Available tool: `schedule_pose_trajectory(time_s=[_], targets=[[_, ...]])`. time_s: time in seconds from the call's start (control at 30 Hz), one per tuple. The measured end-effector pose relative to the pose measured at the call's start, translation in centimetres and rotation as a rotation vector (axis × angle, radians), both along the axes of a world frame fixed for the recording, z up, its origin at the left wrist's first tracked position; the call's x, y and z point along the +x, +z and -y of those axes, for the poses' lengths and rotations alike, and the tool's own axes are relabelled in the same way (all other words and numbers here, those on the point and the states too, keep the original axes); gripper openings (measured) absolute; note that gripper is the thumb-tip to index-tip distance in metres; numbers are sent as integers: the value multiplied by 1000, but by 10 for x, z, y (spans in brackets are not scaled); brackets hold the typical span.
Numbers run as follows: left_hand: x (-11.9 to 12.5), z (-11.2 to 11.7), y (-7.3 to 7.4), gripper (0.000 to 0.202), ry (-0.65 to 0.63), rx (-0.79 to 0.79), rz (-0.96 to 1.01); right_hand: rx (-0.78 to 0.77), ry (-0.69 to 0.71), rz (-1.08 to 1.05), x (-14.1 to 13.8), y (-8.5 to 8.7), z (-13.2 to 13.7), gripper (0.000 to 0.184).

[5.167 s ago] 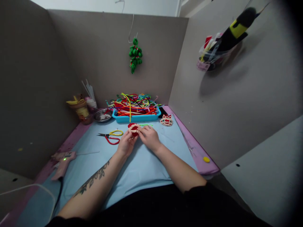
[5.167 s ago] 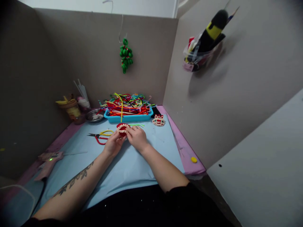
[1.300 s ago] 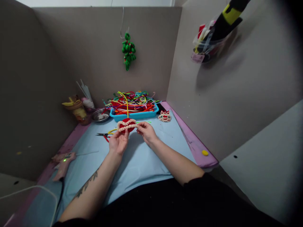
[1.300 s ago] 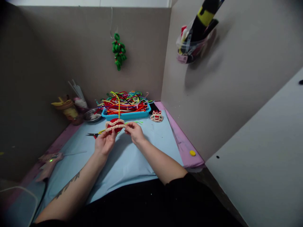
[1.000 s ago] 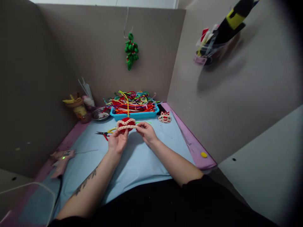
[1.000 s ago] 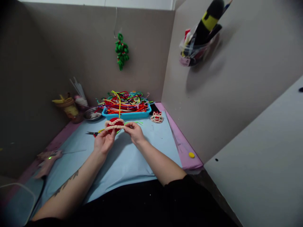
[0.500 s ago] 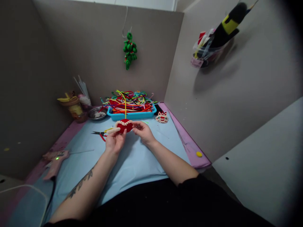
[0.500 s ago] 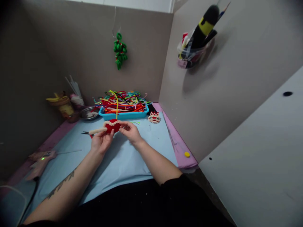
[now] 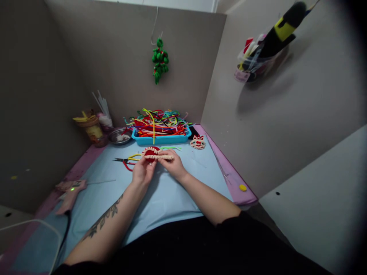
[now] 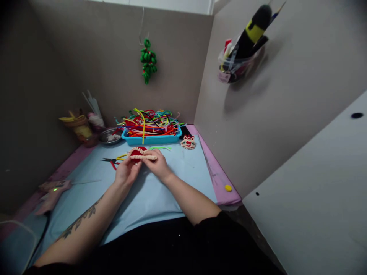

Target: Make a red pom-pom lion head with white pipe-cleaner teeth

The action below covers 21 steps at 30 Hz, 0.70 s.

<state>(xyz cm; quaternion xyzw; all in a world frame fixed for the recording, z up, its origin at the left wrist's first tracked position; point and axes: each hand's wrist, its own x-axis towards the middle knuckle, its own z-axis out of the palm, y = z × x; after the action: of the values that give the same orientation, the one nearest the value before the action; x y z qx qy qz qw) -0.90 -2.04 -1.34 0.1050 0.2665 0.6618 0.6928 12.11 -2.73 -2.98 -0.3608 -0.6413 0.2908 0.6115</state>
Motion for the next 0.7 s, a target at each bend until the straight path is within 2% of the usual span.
schedule_pose_trajectory(time_s=[0.37,0.53,0.7], targets=[[-6,4,4,34,-105,-21,77,23,-112,-8,0,3,3,5],[-8,6,4,38,-167,16,112,20,-116,40,-1,5,4,4],[-9,6,6,39,-161,22,130,34,-108,45,-3,5,4,6]])
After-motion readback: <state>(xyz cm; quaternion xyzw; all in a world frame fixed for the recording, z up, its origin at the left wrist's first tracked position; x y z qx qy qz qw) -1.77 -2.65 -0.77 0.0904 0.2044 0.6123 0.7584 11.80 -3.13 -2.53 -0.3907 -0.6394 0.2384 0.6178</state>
